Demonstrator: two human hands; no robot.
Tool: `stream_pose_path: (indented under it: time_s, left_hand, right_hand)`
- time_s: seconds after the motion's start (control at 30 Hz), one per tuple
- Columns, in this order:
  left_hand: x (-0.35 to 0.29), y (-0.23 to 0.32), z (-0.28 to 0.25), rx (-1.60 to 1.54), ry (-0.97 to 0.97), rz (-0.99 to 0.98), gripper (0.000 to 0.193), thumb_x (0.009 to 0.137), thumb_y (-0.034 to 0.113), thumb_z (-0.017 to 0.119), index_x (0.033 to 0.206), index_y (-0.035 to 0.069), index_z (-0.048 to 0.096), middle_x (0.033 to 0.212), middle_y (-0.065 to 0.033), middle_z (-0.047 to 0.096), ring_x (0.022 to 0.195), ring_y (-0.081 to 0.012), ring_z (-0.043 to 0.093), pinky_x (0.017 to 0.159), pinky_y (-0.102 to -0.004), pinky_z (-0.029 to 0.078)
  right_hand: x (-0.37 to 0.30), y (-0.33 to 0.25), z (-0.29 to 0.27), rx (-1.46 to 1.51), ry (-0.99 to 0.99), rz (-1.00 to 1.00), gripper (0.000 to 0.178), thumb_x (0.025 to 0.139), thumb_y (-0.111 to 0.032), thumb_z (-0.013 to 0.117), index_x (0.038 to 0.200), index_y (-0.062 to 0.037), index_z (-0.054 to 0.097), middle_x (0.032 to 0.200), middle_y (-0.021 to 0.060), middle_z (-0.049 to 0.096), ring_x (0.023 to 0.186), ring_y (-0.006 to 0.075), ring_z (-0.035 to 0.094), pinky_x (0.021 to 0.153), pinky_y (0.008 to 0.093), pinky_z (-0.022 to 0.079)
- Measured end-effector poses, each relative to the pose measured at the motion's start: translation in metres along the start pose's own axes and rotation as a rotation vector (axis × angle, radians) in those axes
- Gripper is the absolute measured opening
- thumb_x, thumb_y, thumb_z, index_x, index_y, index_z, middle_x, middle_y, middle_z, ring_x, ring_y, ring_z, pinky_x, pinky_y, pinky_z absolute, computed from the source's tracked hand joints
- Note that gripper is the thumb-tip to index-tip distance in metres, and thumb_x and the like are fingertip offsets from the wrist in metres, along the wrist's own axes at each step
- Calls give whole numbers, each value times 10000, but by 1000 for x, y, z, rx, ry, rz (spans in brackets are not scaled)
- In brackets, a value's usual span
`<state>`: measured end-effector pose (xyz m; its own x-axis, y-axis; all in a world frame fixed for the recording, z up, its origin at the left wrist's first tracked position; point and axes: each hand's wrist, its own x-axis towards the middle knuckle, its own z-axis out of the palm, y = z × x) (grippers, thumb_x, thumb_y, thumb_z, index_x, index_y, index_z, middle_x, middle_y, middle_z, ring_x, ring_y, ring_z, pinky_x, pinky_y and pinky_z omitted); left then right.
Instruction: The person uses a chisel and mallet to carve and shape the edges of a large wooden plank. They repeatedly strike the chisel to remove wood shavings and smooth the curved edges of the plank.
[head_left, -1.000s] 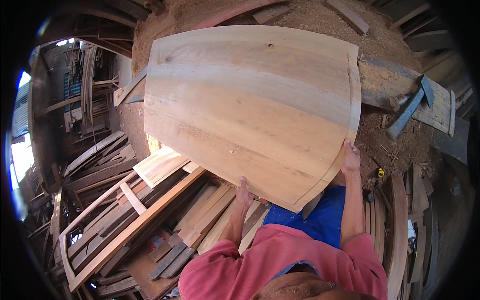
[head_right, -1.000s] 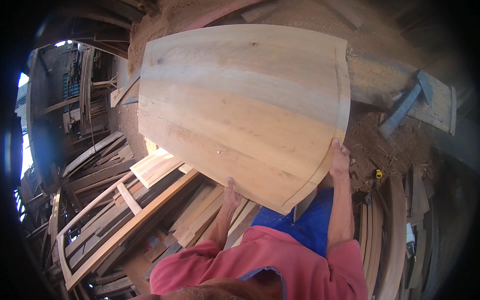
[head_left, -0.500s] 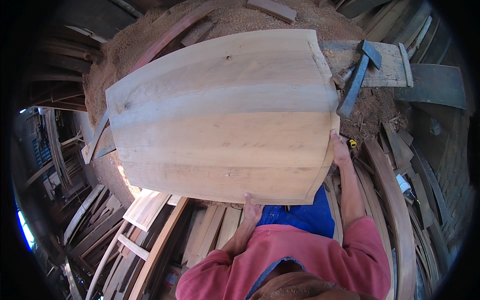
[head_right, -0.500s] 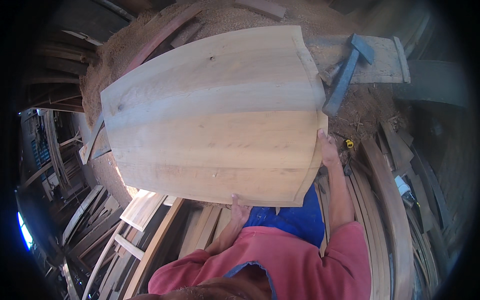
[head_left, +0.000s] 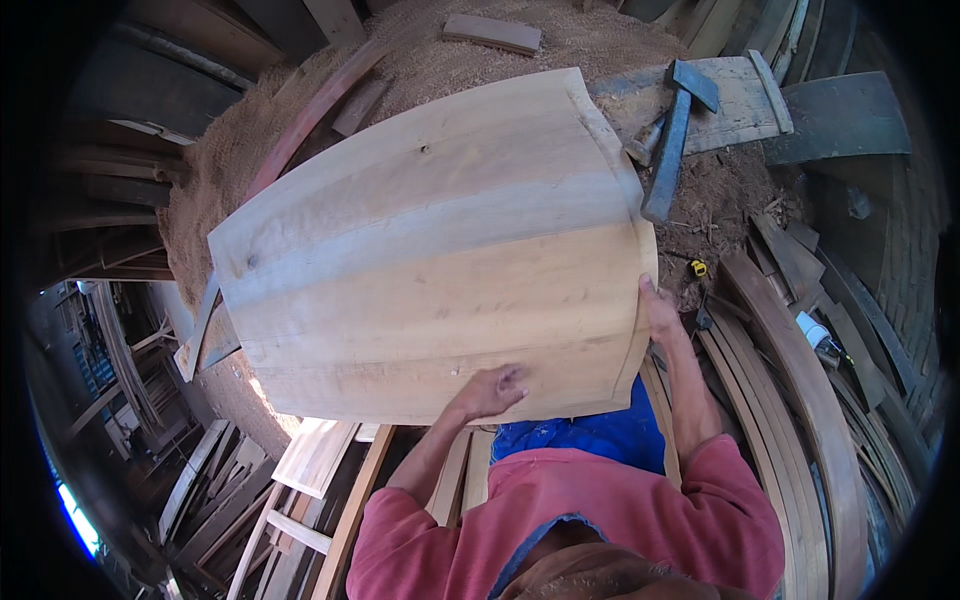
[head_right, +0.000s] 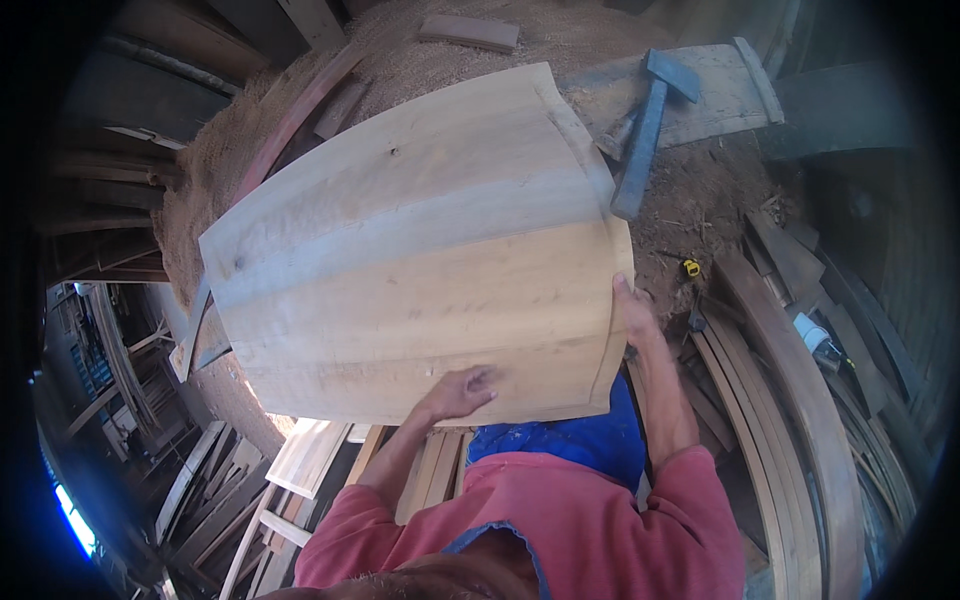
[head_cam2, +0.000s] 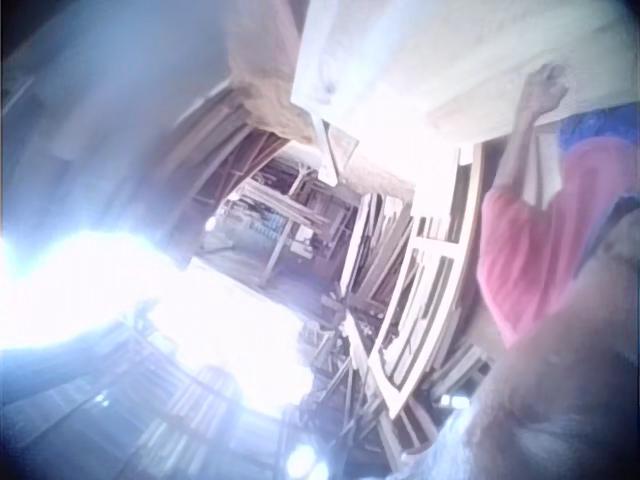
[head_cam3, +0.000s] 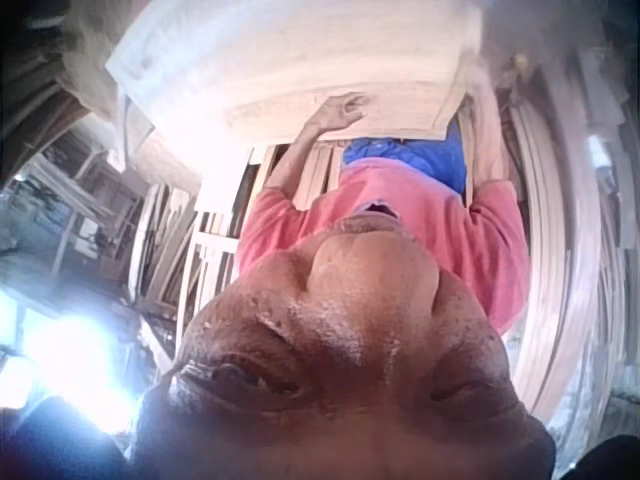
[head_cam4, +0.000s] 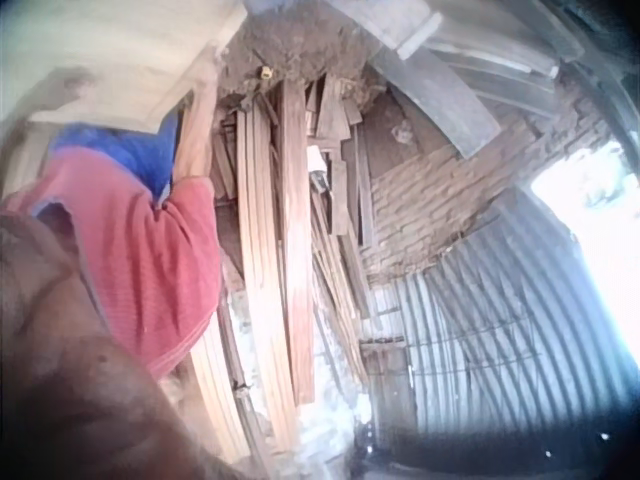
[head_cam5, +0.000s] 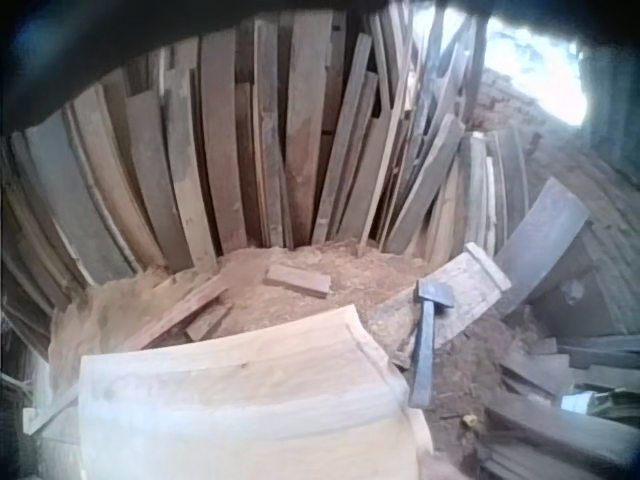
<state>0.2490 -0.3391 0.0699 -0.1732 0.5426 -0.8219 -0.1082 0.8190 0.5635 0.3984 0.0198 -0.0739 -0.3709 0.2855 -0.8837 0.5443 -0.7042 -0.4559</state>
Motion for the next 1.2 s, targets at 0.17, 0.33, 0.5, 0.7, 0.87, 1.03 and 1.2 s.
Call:
stream_pose_path:
  time_s: [0.17,0.33,0.5,0.7,0.87,1.03,1.2]
  left_hand:
    - [140,102,-142,719,854,570,796,862,301,772,1495,-19,413,1578,-327,305,1449,-523,306,1178,-569,313]
    - [260,173,-229,795,951,368,826,935,496,599,1548,7,342,1623,-284,267,1524,-460,194,1248,-576,131]
    - [290,180,-216,950,1006,233,767,954,499,511,1534,16,373,1571,-266,348,1501,-435,247,1246,-566,123]
    - [293,177,-219,955,1078,298,739,944,482,518,1496,1,418,1520,-278,407,1484,-442,270,1235,-578,141]
    - [290,184,-220,990,1046,213,707,983,474,475,1515,18,377,1558,-252,359,1498,-427,260,1250,-562,135]
    - [287,188,-218,960,1030,235,711,974,472,489,1506,11,390,1549,-261,369,1492,-430,273,1244,-576,144]
    - [292,180,-221,919,1079,295,746,930,476,541,1487,-7,426,1533,-291,391,1486,-451,273,1239,-584,141]
  right_hand:
    - [-33,15,5,53,24,19,609,991,-494,663,1233,64,641,1148,139,721,998,211,703,887,390,586]
    - [-26,48,-8,5,-51,-85,601,996,-505,653,1230,49,654,1126,109,725,974,187,692,879,363,570]
    - [-32,49,-9,-16,-60,-101,559,1049,-449,588,1299,51,627,1199,108,703,1067,174,654,932,347,529]
    - [-30,38,-10,133,-161,-54,620,1004,-459,659,1348,51,585,1250,123,687,1101,192,660,958,369,538]
    - [-27,43,-9,162,-157,-71,546,1041,-380,616,1378,47,572,1288,115,671,1127,192,646,986,363,520]
    - [-22,52,-19,131,-145,-52,587,1014,-413,659,1386,31,568,1301,113,672,1157,202,646,1007,377,517]
    - [-29,42,-12,156,-163,-33,580,1023,-415,641,1391,28,565,1304,111,673,1172,203,641,1022,378,509]
